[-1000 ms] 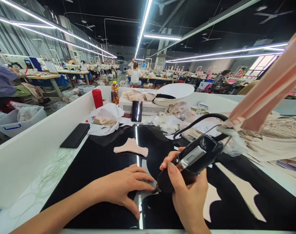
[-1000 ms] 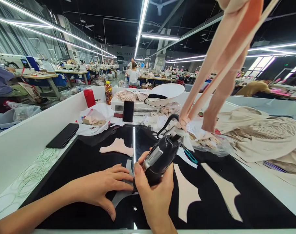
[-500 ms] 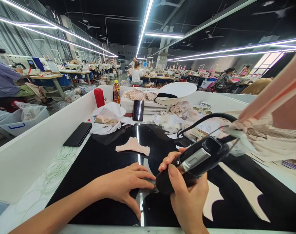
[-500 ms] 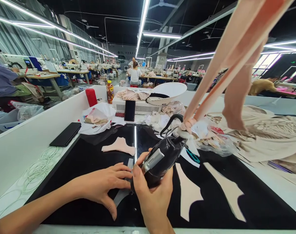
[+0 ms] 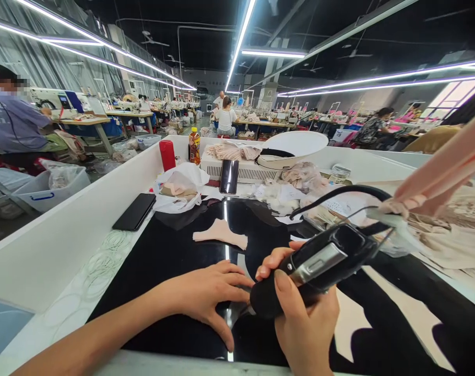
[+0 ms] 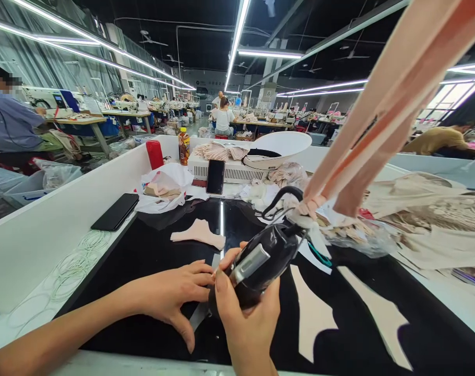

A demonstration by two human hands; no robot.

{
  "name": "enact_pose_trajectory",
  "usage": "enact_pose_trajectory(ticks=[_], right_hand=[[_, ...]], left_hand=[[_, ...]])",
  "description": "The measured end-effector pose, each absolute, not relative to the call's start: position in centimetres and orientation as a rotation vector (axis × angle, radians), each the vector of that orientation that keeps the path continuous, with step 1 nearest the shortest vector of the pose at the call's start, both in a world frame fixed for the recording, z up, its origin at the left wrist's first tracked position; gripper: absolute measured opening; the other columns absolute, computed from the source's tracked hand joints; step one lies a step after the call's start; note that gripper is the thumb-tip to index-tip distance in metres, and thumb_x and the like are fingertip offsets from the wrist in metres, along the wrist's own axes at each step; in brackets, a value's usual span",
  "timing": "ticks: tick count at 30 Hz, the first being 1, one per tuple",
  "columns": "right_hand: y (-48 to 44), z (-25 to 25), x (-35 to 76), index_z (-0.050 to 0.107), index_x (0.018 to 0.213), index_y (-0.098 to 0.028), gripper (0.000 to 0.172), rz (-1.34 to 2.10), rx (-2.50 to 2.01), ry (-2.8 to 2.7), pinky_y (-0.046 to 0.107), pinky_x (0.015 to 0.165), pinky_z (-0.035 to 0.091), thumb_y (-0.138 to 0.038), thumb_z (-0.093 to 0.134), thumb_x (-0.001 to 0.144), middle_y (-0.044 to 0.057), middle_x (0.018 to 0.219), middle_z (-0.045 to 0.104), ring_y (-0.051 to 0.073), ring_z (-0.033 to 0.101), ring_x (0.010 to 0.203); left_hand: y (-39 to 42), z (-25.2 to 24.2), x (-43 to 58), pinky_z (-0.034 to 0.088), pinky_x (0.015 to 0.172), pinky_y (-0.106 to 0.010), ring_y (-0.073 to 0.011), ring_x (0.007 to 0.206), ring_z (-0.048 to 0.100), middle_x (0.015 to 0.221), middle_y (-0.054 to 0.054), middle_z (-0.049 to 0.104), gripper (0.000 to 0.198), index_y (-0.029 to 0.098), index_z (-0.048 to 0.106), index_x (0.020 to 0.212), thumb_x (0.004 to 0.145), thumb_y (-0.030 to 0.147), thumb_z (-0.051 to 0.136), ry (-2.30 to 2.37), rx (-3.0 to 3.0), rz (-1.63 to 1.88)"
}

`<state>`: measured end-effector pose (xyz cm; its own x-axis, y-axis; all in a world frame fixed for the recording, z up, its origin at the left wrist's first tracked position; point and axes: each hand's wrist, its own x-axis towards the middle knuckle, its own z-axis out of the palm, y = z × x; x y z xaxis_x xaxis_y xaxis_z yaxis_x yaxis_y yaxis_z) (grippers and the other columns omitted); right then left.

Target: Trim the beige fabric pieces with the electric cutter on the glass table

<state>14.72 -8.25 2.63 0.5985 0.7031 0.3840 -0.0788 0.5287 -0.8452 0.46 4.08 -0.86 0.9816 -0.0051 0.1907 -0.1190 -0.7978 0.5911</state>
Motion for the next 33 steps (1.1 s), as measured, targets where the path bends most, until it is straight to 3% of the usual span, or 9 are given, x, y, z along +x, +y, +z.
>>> enact_pose_trajectory(ticks=[8, 13, 21, 25, 29, 33], right_hand=[[-8.5, 2.4, 14.4, 0.059, 0.116, -0.031, 0.034, 0.541, -0.931, -0.831, 0.037, 0.082, 0.06, -0.029, 0.079, 0.088, -0.001, 0.089, 0.068, 0.017, 0.07, 0.081], [-8.8, 2.7, 14.0, 0.057, 0.117, -0.031, 0.033, 0.584, -0.867, -0.876, 0.031, 0.069, 0.06, -0.032, 0.076, 0.09, -0.002, 0.088, 0.066, 0.015, 0.067, 0.07], [-9.1, 2.4, 13.5, 0.056, 0.117, -0.031, 0.032, 0.588, -0.891, -0.88, 0.035, 0.073, 0.062, -0.032, 0.075, 0.091, -0.002, 0.089, 0.067, 0.015, 0.069, 0.07], [-9.2, 2.5, 14.1, 0.058, 0.116, -0.031, 0.032, 0.566, -0.915, -0.885, 0.034, 0.075, 0.061, -0.035, 0.077, 0.09, -0.002, 0.087, 0.067, 0.016, 0.069, 0.073], [-9.5, 2.9, 15.3, 0.058, 0.115, -0.031, 0.034, 0.569, -0.943, -0.824, 0.033, 0.071, 0.059, -0.036, 0.079, 0.088, -0.003, 0.086, 0.065, 0.015, 0.067, 0.069], [-10.0, 3.2, 16.9, 0.06, 0.113, -0.031, 0.031, 0.515, -0.985, -0.853, 0.034, 0.07, 0.057, -0.035, 0.079, 0.088, -0.002, 0.086, 0.064, 0.016, 0.065, 0.07]], left_hand=[[4.0, -0.7, 0.4, 0.032, 0.12, -0.043, -0.0341, 0.14, 0.046, 0.147, -0.008, 0.059, 0.074, 0.029, 0.064, 0.138, 0.074, 0.054, 0.09, -0.098, 2.491, 0.242], [4.0, -0.9, 0.4, 0.032, 0.121, -0.041, -0.0338, 0.14, 0.046, 0.147, -0.008, 0.059, 0.078, 0.027, 0.063, 0.139, 0.071, 0.05, 0.093, -0.117, 2.518, 0.278], [4.0, -0.7, 0.4, 0.032, 0.122, -0.041, -0.0343, 0.143, 0.044, 0.147, -0.008, 0.06, 0.076, 0.028, 0.065, 0.137, 0.07, 0.049, 0.093, -0.124, 2.52, 0.258], [4.2, 0.4, 0.4, 0.033, 0.12, -0.039, -0.0294, 0.14, 0.049, 0.148, -0.008, 0.059, 0.069, 0.027, 0.061, 0.141, 0.08, 0.046, 0.087, -0.088, 2.471, 0.266], [4.5, 0.8, 0.3, 0.033, 0.119, -0.039, -0.0242, 0.135, 0.056, 0.143, -0.01, 0.063, 0.035, 0.024, 0.064, 0.134, 0.101, 0.032, 0.067, 0.06, 2.533, 0.302], [4.8, -0.4, 0.2, 0.026, 0.124, -0.048, -0.0245, 0.133, 0.059, 0.137, -0.008, 0.068, 0.026, 0.024, 0.065, 0.131, 0.107, 0.025, 0.054, 0.123, 2.624, 0.357]])
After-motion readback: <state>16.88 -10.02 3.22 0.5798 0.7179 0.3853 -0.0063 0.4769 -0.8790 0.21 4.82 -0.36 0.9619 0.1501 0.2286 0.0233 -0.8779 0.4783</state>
